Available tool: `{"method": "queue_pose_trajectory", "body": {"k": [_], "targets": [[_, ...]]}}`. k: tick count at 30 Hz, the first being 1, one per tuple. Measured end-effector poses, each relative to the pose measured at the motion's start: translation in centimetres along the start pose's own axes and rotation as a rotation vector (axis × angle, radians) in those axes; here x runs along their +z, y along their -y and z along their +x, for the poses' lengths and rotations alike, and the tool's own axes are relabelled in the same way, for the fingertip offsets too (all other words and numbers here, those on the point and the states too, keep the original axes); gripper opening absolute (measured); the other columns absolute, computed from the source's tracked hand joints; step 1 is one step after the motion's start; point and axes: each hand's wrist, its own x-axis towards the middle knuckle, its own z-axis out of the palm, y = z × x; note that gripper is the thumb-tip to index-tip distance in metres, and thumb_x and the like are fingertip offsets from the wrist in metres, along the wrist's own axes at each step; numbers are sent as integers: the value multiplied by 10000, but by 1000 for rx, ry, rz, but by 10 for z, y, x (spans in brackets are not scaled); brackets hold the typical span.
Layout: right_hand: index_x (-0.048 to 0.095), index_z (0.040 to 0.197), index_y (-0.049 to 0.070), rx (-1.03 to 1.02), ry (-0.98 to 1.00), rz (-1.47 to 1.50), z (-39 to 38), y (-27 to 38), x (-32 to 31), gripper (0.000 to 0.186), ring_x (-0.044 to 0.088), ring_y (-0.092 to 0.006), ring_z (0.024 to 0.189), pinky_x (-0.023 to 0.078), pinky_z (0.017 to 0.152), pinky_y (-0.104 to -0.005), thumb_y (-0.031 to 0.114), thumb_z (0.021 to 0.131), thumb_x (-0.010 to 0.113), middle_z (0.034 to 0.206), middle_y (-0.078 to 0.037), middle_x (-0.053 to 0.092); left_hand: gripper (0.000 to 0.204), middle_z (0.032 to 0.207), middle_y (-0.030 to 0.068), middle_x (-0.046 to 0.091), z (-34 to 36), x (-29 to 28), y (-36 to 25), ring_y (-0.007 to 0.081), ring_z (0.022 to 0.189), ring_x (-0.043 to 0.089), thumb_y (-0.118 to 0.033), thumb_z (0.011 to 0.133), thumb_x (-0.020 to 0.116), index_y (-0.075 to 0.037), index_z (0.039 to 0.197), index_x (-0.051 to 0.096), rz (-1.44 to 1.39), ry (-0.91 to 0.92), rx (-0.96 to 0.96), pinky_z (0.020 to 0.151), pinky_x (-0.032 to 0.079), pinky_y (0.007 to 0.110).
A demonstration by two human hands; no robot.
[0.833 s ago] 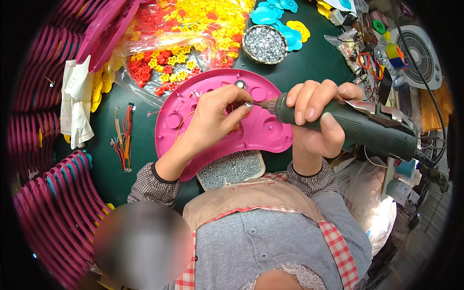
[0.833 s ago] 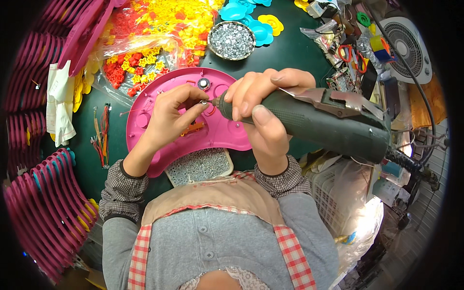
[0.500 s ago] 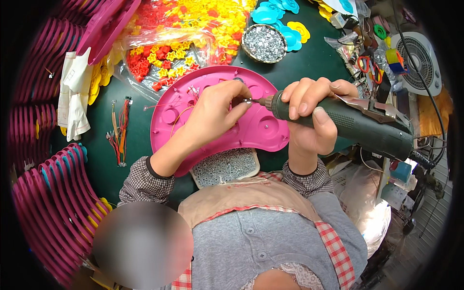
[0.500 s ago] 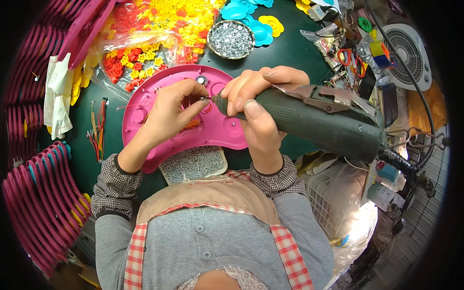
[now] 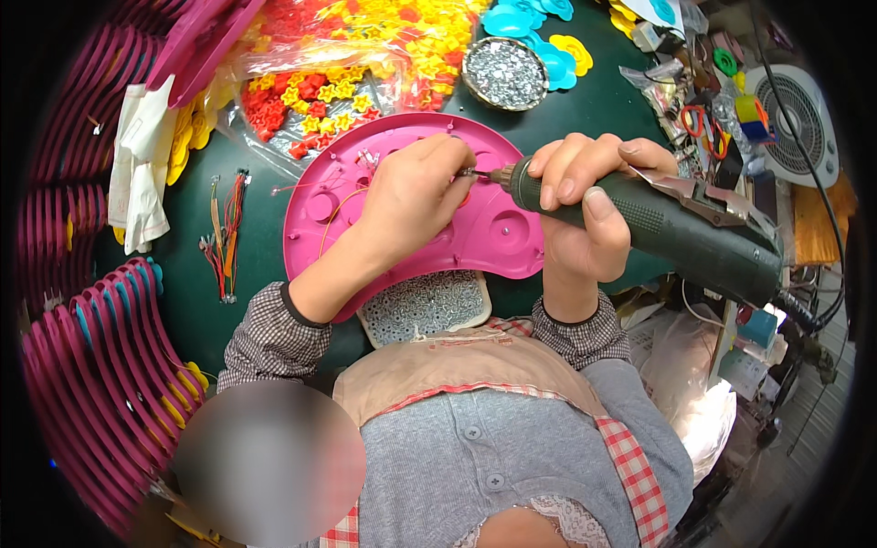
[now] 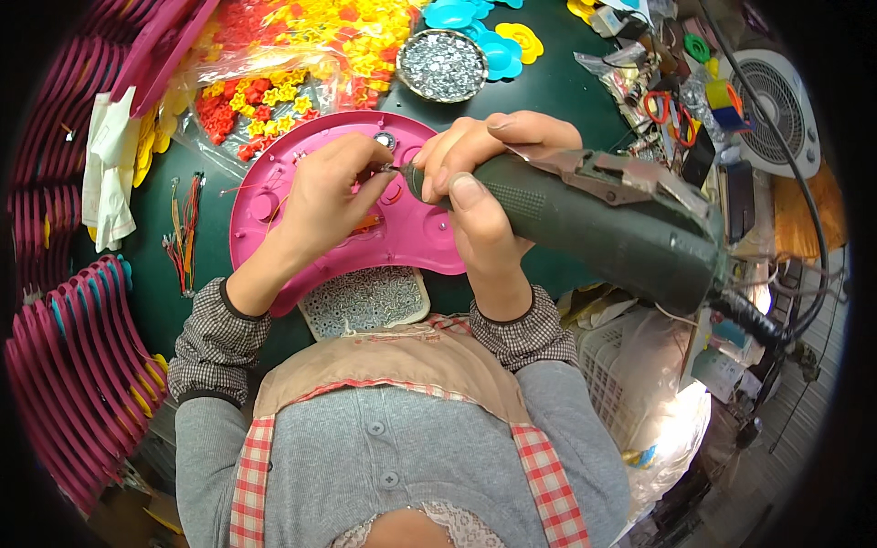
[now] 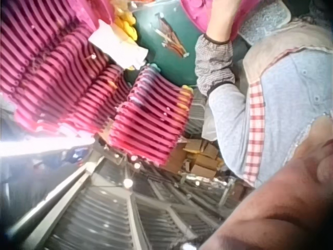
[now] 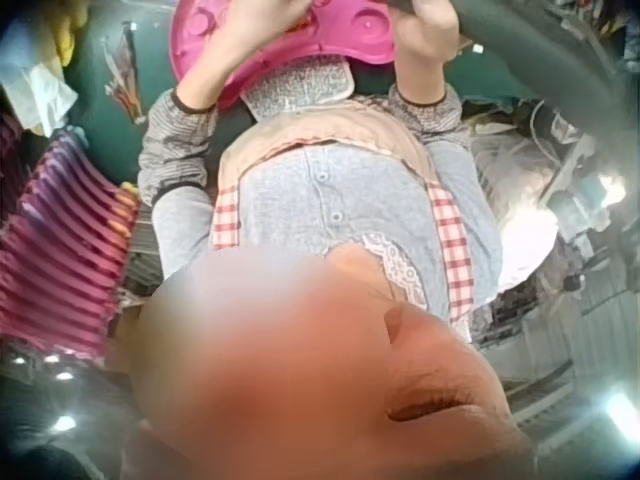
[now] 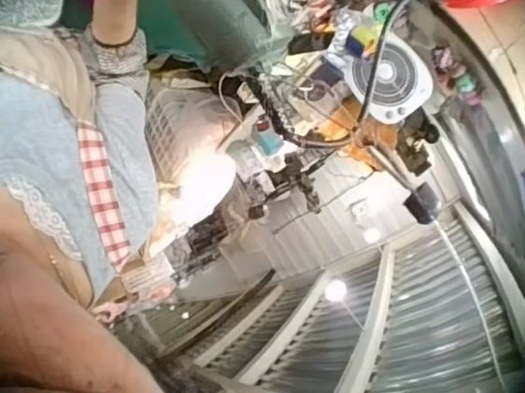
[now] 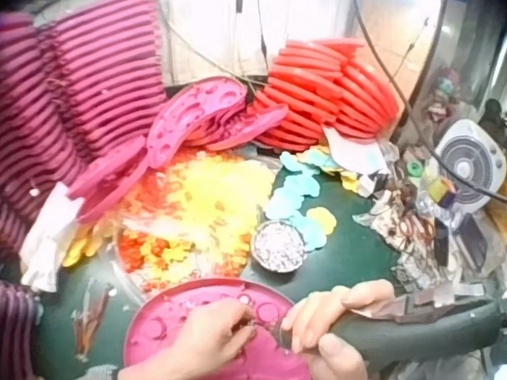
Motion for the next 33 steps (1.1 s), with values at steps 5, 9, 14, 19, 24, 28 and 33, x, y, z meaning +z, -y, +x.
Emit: {"method": "queue_pose_trajectory", "body": {"k": [5,9,14,19,24,28,33], "targets": [[389,1331,1,-41,42,-94,4,-21,-5,499,602,-198,639,589,660,-412,-98,889,598,777,-105,603,141,884,122,702,-4,7,15,335,814,714,-120,882,776,-32,958,697,126,-97,116,681,567,427],[456,1305,-12,-37,40,-173,11,-43,-15,448,619,-172,648,598,677,-396,-103,895,613,800,-93,616,143,891,121,712,-10,7,30,330,815,721,-150,907,768,-34,965,708,77,-90,21,678,567,434],[462,1286,-10,21,-15,-141,4,-58,-19,405,613,-166,653,592,674,-377,-74,920,625,829,-83,616,199,858,123,663,-10,7,28,350,877,677,-212,934,757,-41,915,656,188,-38,-45,730,550,463],[471,1264,-5,34,21,-132,3,-67,-21,393,621,-161,679,580,680,-345,-77,912,630,838,-85,627,165,1028,142,712,-14,16,37,343,991,690,-122,907,770,-12,937,651,79,-38,-10,847,556,433],[458,1243,6,116,65,-316,3,-67,-15,384,587,-212,619,571,656,-419,-49,887,591,762,-124,596,151,1139,157,723,-16,19,45,348,1049,698,-105,905,766,-8,951,660,56,-41,5,880,566,437],[460,1231,11,21,148,-334,4,-77,-23,378,587,-211,614,569,644,-418,-54,890,611,758,-120,596,157,1154,162,719,-18,23,44,348,1064,697,-106,904,773,-6,956,664,100,-75,12,884,566,437],[479,1298,-25,131,-31,-127,15,-71,-25,415,641,-169,689,575,685,-366,-49,914,636,853,-111,671,170,1107,155,709,-16,17,48,343,1076,688,-101,897,784,-7,959,656,22,-71,19,883,549,432]]}}
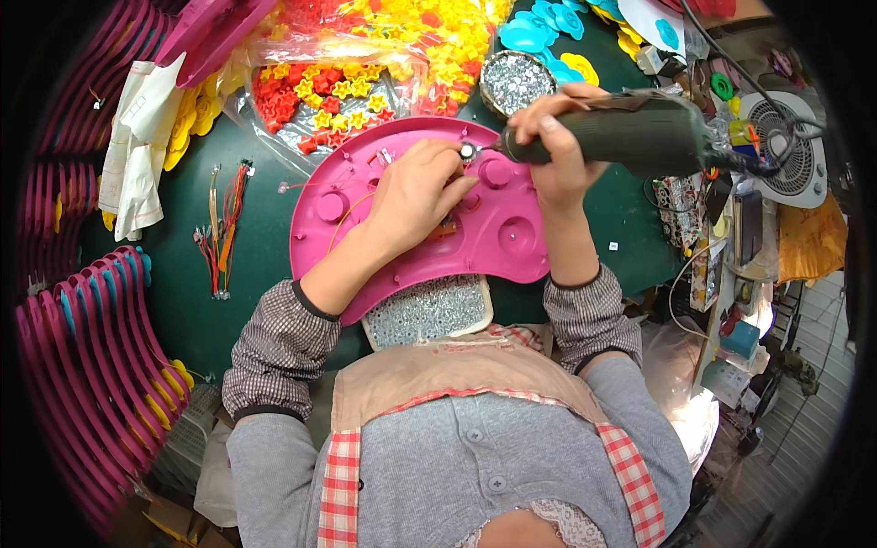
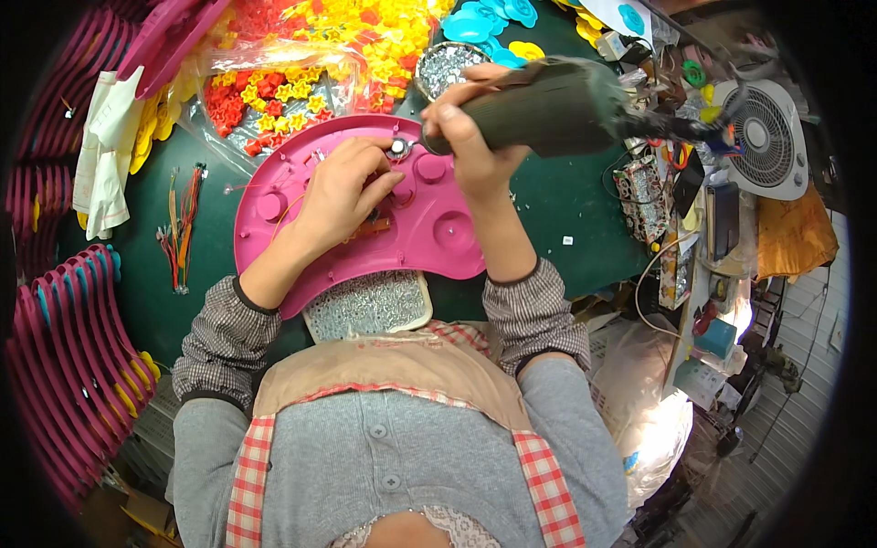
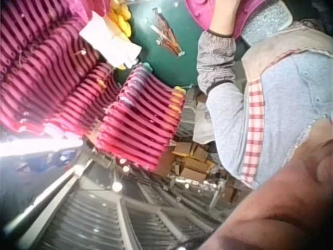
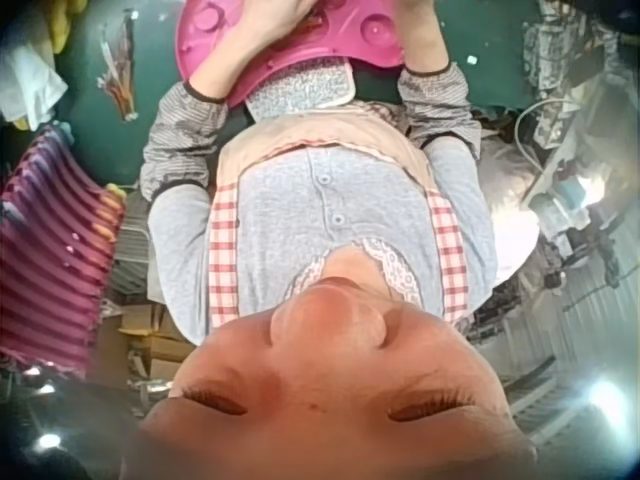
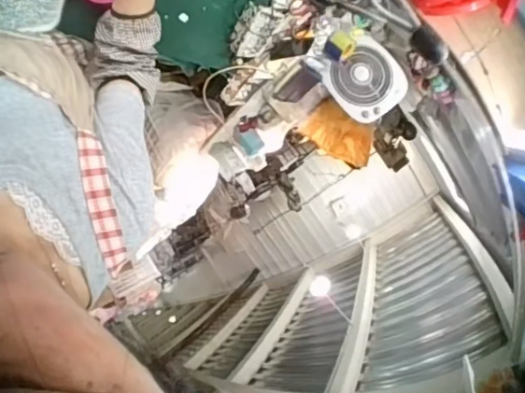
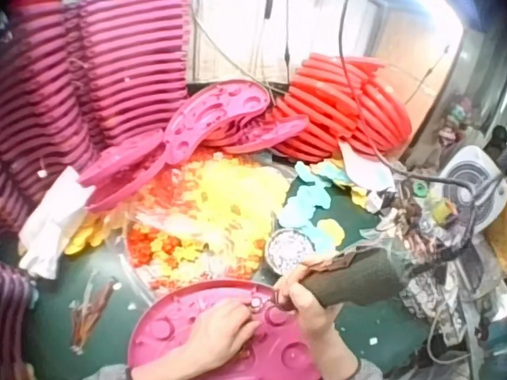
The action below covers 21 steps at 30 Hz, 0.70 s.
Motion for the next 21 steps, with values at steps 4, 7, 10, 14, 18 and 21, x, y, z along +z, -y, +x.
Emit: {"method": "queue_pose_trajectory", "body": {"k": [4,7,10,14,18,21], "targets": [[444,1374,5,-47,6,154,-5,37,2,466,576,-217,642,574,710,-436,-9,919,543,753,-117,572,167,1039,135,683,0,-5,1,306,1001,669,-65,879,792,-8,962,660,-168,65,-83,872,533,402],[425,1375,41,-60,77,172,-9,50,9,471,578,-212,641,562,712,-438,54,929,576,793,-122,595,188,905,122,636,5,-9,-6,319,905,647,-98,859,807,-16,936,656,-114,22,-2,789,524,414],[420,1379,63,-20,76,222,-11,59,9,479,578,-215,641,558,726,-442,85,931,590,810,-117,601,161,880,108,653,3,-13,-13,251,823,674,-80,864,815,-4,939,695,-276,53,-102,722,539,365],[419,1383,81,-16,81,249,-13,62,11,483,584,-217,661,555,750,-450,94,931,590,813,-110,601,153,908,93,710,2,-15,-17,166,770,702,-54,870,823,17,979,742,-447,23,-158,690,562,306],[417,1388,86,-31,81,247,-15,65,13,488,584,-217,672,553,758,-453,93,930,585,810,-110,598,161,939,86,749,1,-19,-21,137,797,730,-40,880,822,31,1014,766,-506,37,-231,723,588,272],[416,1389,84,-50,76,248,-16,68,15,490,579,-217,665,552,752,-456,94,929,584,807,-111,597,169,937,81,766,0,-20,-24,125,808,738,-40,886,822,37,1029,774,-550,40,-308,730,597,263]]}}
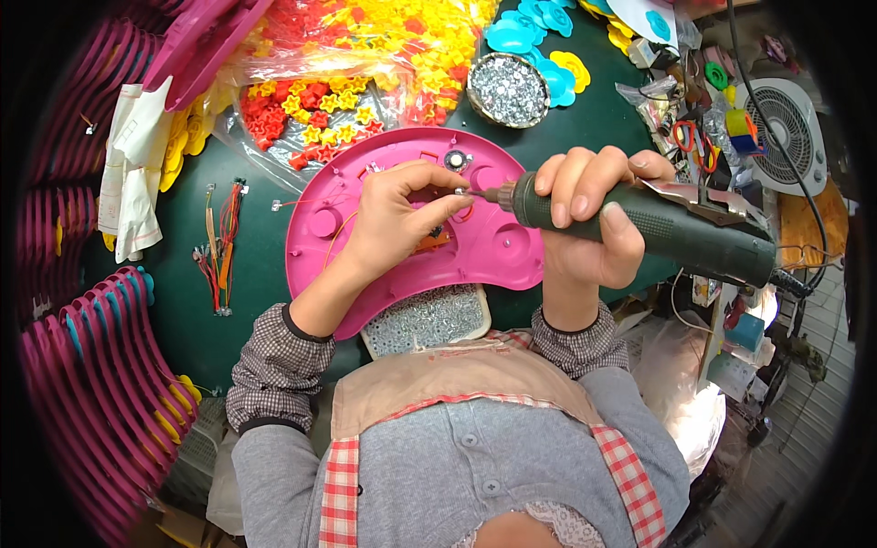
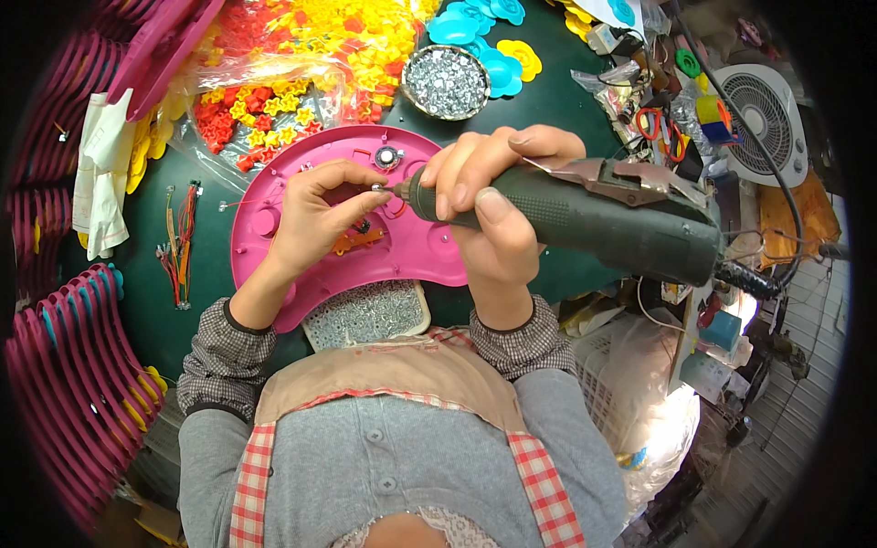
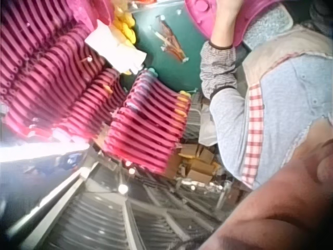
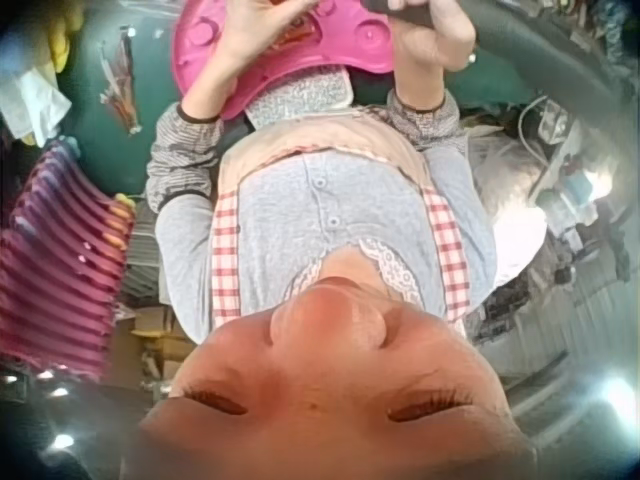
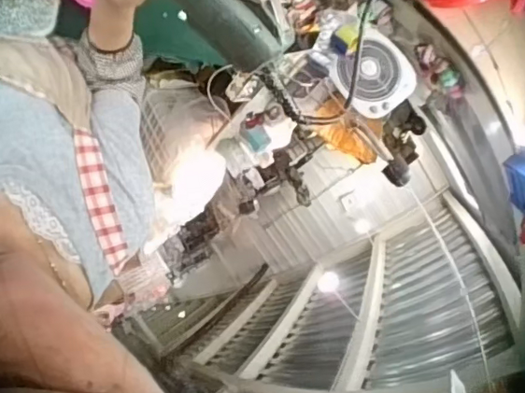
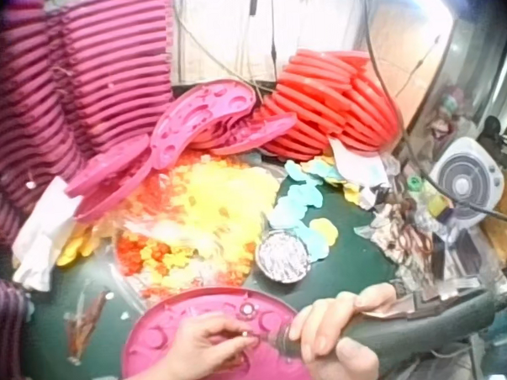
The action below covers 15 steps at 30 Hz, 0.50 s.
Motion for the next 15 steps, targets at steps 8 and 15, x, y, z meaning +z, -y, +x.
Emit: {"method": "queue_pose_trajectory", "body": {"k": [8,15], "targets": [[425,1388,69,-54,-70,-46,-5,0,8,497,574,-217,652,551,735,-456,88,911,562,801,-116,595,141,919,70,780,-5,6,1,106,757,732,-46,886,828,25,1001,791,-83,-71,-64,683,590,258],[423,1377,37,-106,-184,-119,-10,-9,19,504,552,-224,606,568,695,-452,57,890,548,761,-133,576,257,896,132,703,1,8,1,316,812,708,-119,790,882,-23,978,735,617,-210,580,705,576,380]]}}
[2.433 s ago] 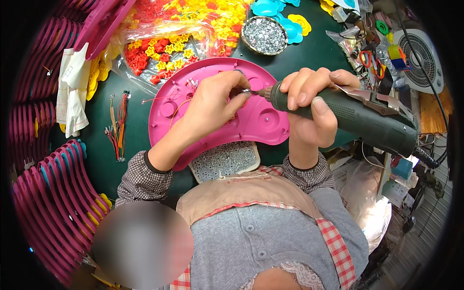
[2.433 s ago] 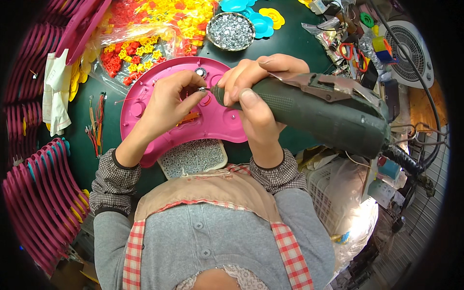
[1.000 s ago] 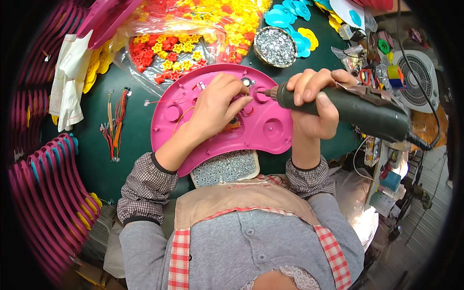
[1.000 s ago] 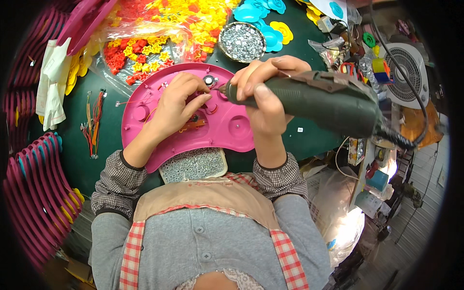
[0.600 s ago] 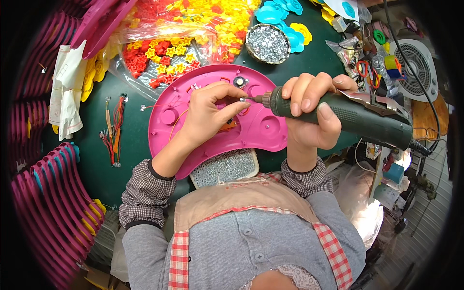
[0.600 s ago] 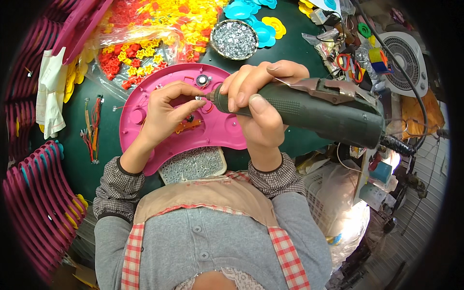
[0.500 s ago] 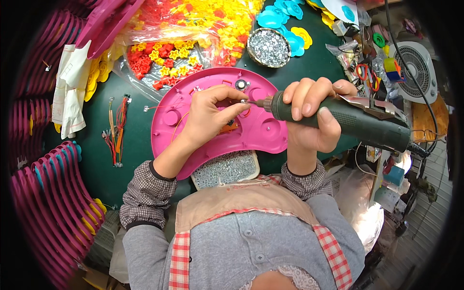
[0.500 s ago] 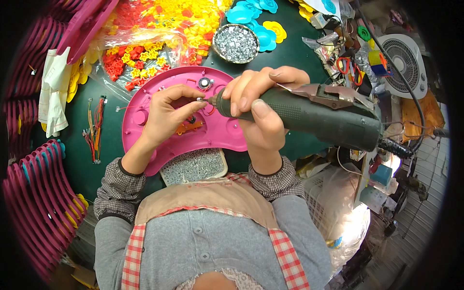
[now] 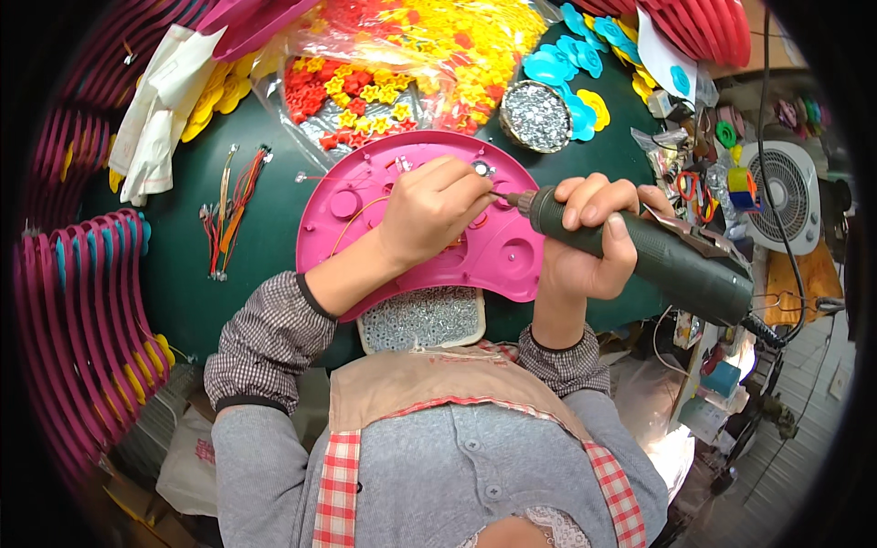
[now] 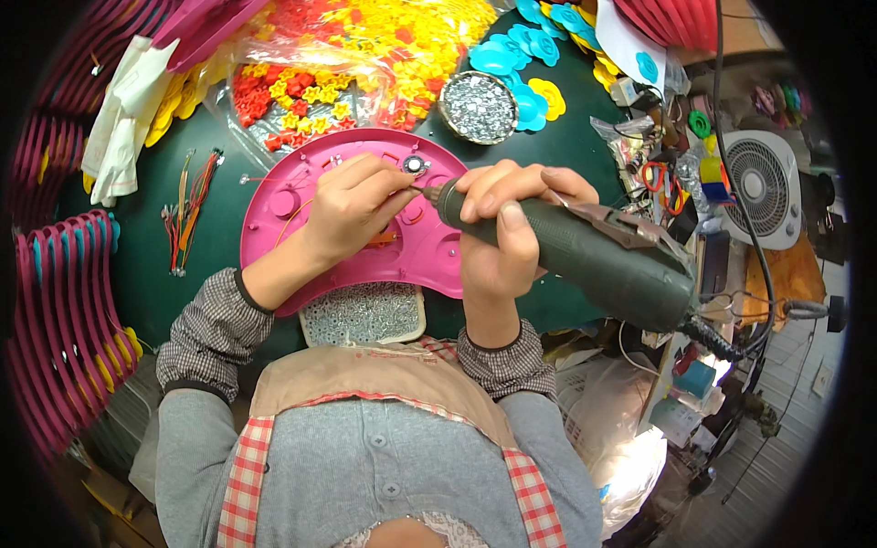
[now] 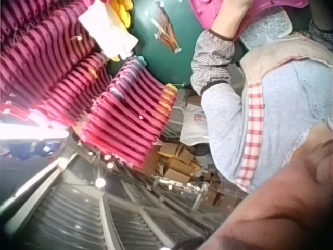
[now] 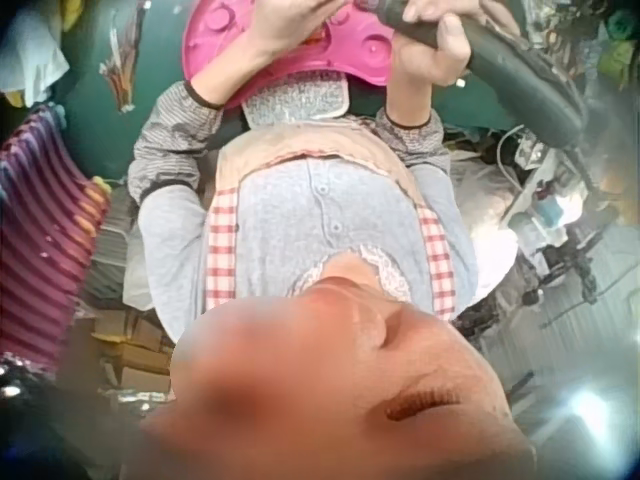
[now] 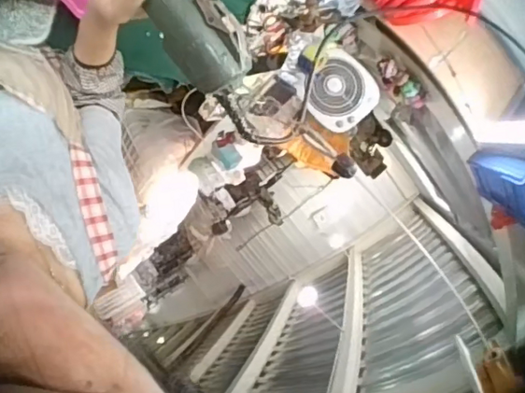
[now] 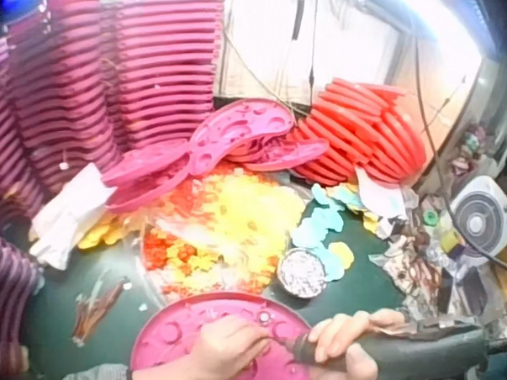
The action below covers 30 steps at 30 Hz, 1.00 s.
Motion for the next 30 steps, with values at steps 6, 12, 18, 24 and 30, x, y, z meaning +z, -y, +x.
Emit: {"method": "queue_pose_trajectory", "body": {"k": [6,12,18,24,30], "targets": [[423,1330,-20,6,65,-117,9,-36,-3,475,616,-221,641,597,694,-435,-52,885,588,761,-108,594,484,993,137,668,-1,-4,20,301,858,677,-208,767,919,4,1139,691,-53,175,-287,768,562,393],[406,1282,-47,78,58,-143,10,-50,-1,431,631,-207,655,599,712,-416,-25,899,602,765,-113,603,435,944,111,634,-11,8,34,263,850,648,-216,782,907,-1,1083,680,-150,263,-426,760,546,383],[414,1269,-55,86,58,-179,5,-65,-5,423,631,-197,650,597,710,-408,-18,897,613,780,-118,618,387,936,114,628,-13,9,37,273,868,646,-207,795,889,-10,1039,662,-169,248,-405,770,542,396],[477,1234,-29,222,95,-127,13,-69,0,380,636,-174,658,572,665,-348,-75,891,634,805,-101,640,383,946,122,630,-16,10,39,291,878,649,-202,797,880,-15,1043,654,-165,236,-390,772,540,401],[553,1211,-27,350,241,-192,23,-78,7,342,659,-152,665,550,629,-284,-72,898,681,823,-71,659,403,986,162,617,-12,7,36,376,976,645,-158,768,866,1,1063,642,-171,271,-409,847,530,474]]}}
